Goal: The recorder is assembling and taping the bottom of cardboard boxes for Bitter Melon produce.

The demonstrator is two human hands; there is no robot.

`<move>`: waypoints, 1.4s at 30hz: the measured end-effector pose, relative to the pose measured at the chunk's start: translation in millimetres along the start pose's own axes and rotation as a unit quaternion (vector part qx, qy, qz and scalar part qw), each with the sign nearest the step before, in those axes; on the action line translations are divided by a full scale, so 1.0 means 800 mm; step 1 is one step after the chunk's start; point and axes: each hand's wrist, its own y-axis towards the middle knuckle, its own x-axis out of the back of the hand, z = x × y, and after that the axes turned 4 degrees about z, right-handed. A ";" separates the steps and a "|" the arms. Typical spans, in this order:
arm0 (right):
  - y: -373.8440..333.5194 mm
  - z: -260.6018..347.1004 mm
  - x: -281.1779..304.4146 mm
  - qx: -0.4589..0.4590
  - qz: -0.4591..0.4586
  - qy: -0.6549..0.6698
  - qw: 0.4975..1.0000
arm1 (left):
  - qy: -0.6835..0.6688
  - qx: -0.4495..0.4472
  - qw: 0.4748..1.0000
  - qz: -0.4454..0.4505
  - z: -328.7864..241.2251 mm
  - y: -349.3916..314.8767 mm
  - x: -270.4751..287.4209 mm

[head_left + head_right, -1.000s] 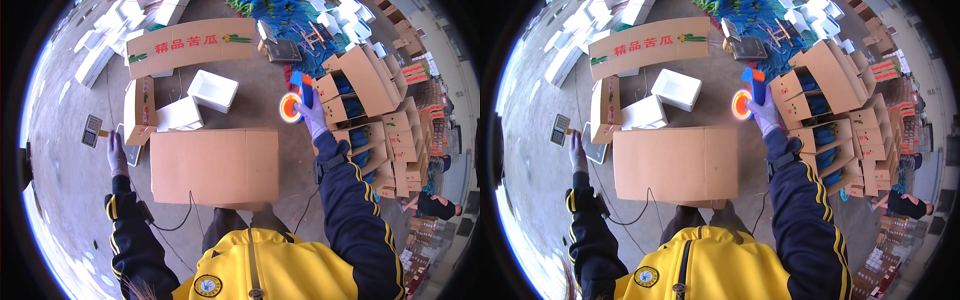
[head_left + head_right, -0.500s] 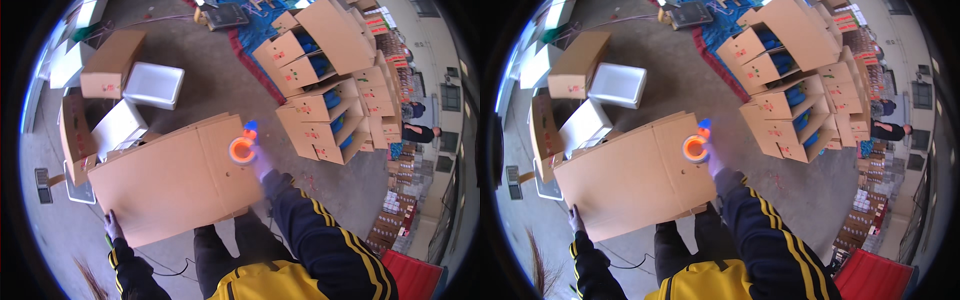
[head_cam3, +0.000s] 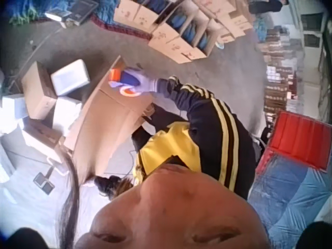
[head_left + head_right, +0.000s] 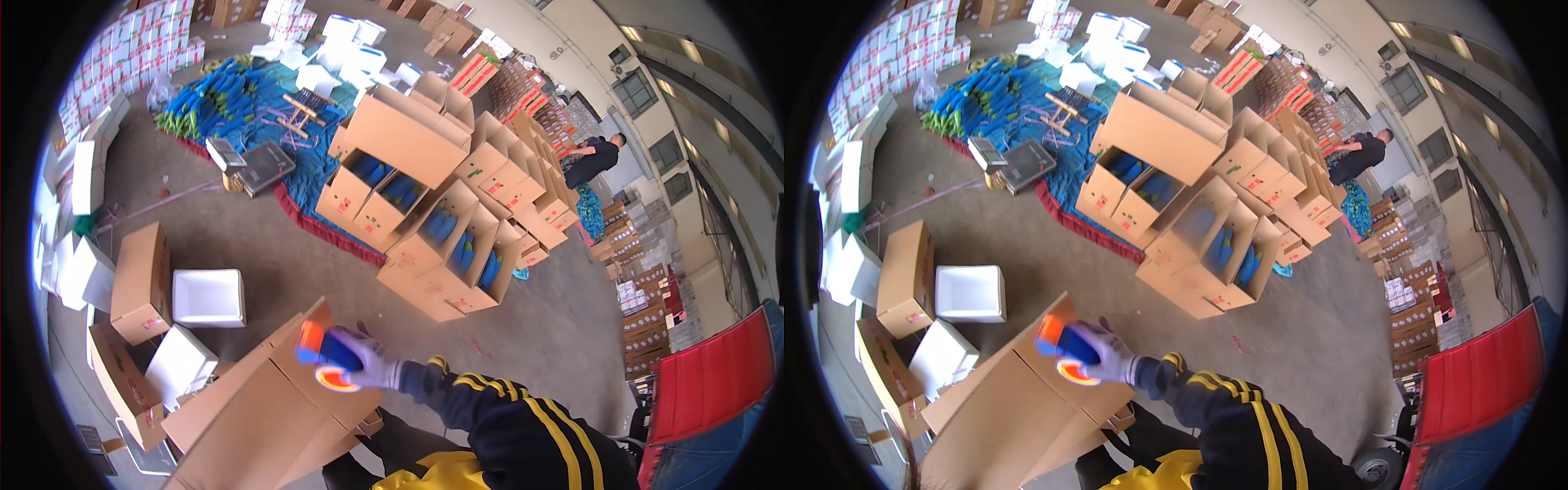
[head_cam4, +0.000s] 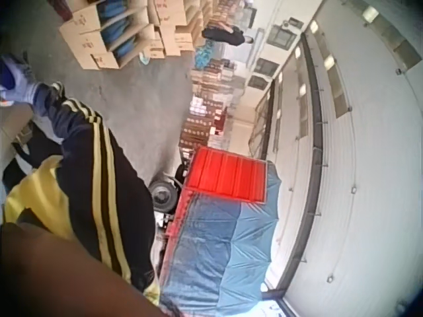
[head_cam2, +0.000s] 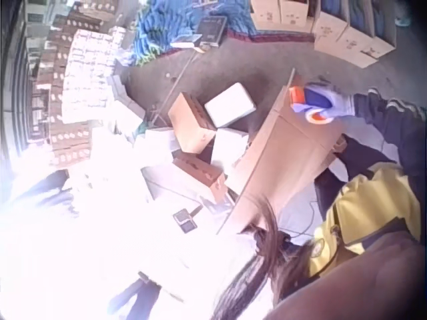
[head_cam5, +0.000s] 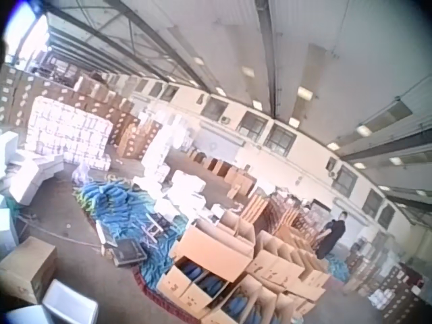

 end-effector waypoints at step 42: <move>-0.120 0.209 -0.075 0.409 0.360 -0.220 0.809 | 0.356 -0.191 0.793 0.457 -0.177 -0.172 0.146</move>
